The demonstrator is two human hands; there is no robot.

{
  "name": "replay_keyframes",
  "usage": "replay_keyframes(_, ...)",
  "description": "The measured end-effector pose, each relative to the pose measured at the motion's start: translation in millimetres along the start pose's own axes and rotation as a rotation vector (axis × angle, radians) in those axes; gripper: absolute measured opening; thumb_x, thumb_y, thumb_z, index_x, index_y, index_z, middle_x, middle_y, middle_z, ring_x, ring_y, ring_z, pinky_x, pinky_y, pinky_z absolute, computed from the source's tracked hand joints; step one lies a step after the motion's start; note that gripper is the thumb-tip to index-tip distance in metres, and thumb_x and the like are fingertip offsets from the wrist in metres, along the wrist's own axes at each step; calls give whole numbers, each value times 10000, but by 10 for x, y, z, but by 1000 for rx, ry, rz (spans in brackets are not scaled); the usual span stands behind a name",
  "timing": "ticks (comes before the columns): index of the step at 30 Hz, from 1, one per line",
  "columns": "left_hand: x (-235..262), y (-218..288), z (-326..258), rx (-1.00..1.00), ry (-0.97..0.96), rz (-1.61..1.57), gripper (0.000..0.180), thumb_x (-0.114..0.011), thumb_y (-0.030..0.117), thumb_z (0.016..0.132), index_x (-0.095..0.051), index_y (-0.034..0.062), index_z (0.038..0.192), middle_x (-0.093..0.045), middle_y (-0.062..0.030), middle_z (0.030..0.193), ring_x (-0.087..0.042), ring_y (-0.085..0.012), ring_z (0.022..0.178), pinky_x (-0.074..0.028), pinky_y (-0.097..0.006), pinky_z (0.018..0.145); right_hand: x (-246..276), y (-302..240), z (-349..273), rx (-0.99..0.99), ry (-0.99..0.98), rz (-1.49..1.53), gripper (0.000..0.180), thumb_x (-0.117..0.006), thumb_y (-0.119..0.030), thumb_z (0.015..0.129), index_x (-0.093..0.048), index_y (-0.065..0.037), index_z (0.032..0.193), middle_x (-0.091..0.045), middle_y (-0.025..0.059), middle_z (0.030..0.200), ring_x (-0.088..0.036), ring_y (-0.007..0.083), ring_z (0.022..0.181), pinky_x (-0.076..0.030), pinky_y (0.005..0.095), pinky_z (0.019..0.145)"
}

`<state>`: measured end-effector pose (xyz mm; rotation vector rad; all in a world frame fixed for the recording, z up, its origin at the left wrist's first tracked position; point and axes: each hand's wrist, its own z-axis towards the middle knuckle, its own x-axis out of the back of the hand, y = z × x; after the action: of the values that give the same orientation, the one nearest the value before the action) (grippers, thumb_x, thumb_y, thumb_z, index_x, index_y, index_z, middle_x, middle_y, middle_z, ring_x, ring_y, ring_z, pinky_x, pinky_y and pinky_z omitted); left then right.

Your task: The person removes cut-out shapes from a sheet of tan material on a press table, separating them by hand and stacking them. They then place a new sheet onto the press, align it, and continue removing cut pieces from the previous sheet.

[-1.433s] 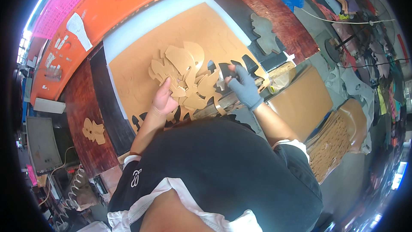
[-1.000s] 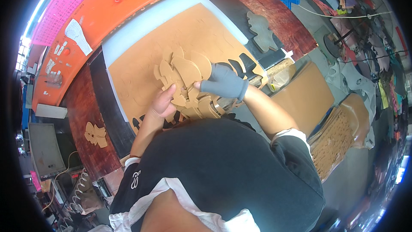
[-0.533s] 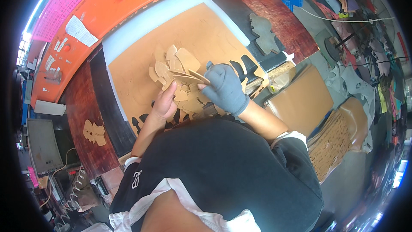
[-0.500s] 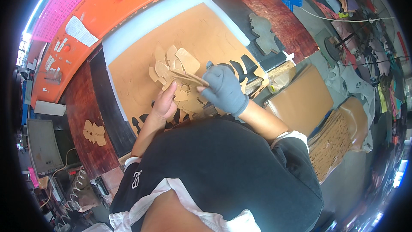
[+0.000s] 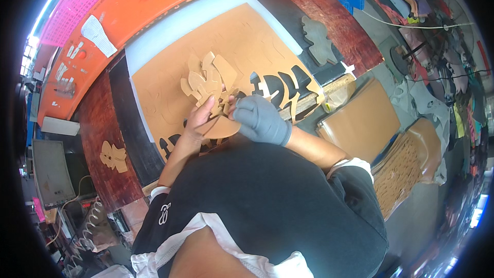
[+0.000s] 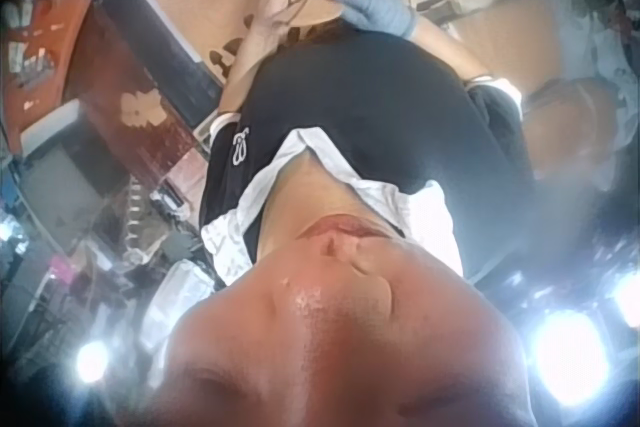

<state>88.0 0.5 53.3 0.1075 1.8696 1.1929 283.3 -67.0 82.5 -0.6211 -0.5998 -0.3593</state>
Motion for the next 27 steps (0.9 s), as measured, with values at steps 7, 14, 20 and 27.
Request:
replay_keyframes(7, -19, -121, 39, -183, 121, 76, 386, -563, 168, 913, -450, 16, 1249, -559, -58, 1151, -519, -137, 1058, -410, -305, 925, 45, -52, 92, -480, 23, 458, 224, -537, -129, 862, -539, -29, 1062, -568, 101, 993, -563, 213, 899, -441, 318, 798)
replay_keyframes(14, -47, -142, 12, -234, 151, 132, 328, -564, 169, 915, -494, 15, 1196, -581, -38, 1095, -538, -107, 997, -428, -278, 889, 132, 66, 200, -653, -6, 878, 301, -562, -126, 850, -537, -27, 1133, -551, 111, 1087, -556, 201, 948, -437, 322, 823)
replay_keyframes(20, 7, -87, 28, -149, 110, 234, 303, -558, 178, 918, -517, 10, 1167, -599, -31, 1032, -549, -90, 938, -443, -269, 847, 62, 158, 148, -44, 110, 126, 216, -641, -121, 757, -610, -46, 957, -556, 151, 1075, -529, 325, 926, -427, 391, 809)
replay_keyframes(27, -134, -94, 19, -268, 142, 382, 292, -526, 168, 930, -511, 6, 1173, -594, -47, 1057, -554, -118, 950, -450, -282, 851, 51, 127, 105, -451, 11, 524, 128, -570, -138, 847, -599, -27, 904, -545, 66, 840, -517, 196, 806, -411, 325, 711)
